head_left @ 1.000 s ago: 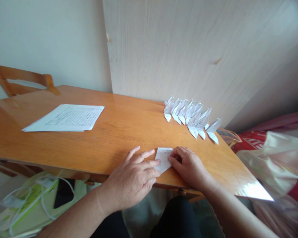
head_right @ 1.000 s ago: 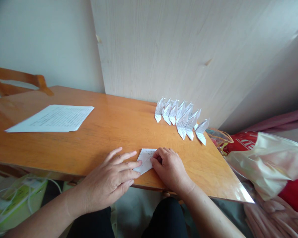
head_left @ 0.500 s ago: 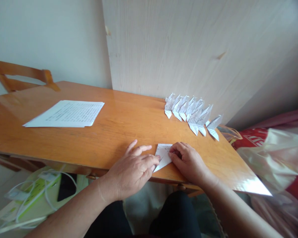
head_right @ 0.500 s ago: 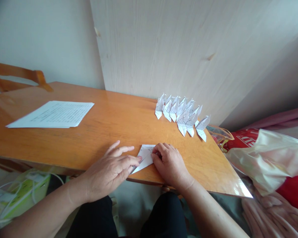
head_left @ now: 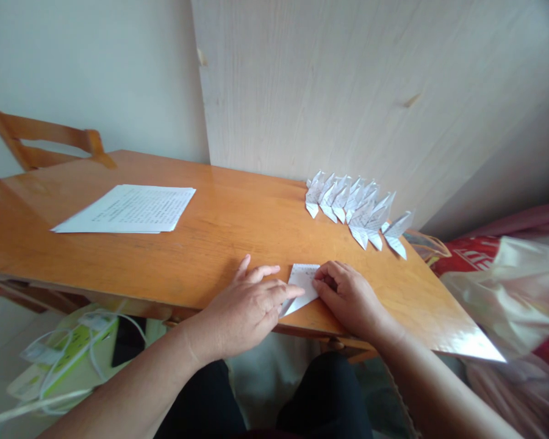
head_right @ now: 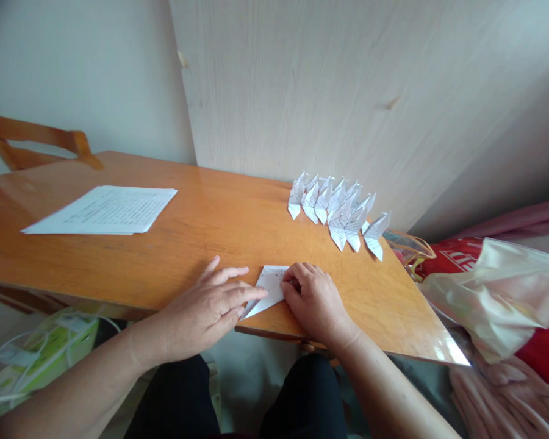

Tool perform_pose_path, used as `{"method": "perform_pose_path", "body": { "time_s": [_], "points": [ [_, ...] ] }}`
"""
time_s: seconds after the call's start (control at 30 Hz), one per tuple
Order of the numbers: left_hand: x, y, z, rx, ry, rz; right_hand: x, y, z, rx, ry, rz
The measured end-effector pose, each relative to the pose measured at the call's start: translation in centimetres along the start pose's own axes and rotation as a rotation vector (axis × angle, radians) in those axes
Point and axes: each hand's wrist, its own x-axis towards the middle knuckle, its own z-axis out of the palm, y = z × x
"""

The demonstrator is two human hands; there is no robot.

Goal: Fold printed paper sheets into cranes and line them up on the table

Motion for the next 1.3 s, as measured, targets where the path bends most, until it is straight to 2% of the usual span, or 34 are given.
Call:
{"method": "perform_pose_path", "body": {
  "time_s": [0.1, 0.27, 0.43, 0.53, 0.93, 1.13, 1.3],
  "points": [
    [0.2, -0.1, -0.5, -0.006, -0.034, 0.021, 0.1, 0.1, 0.1, 0.004, 0.000, 0.006],
    [2.0, -0.1, -1.2, 0.004, -0.004, 0.071, 0.0, 0.0, 0.2, -0.005, 0.003, 0.012],
    [4.8, -0.8, -0.8, 0.041, 0.024, 0.095, 0.0, -0.1, 0.2, -0.006, 0.014, 0.020],
    [5.6, -1.4, -0.4, 0.045, 0.011, 0.116, 0.1, -0.1, 0.2, -0.008, 0.018, 0.029],
    [5.2, -2.0, 0.7, -0.030, 0.047, 0.201, 0.0, 0.0, 0.5, -0.021, 0.021, 0.033],
    [5.1, -1.6, 0.5, -0.032, 0.033, 0.121, -0.1, -0.3, 0.2, -0.028, 0.002, 0.042],
    [5.0, -1.7, 0.7, -0.018, 0.015, 0.148, -0.1, -0.6, 0.2, -0.040, -0.012, 0.055]
  ]
}}
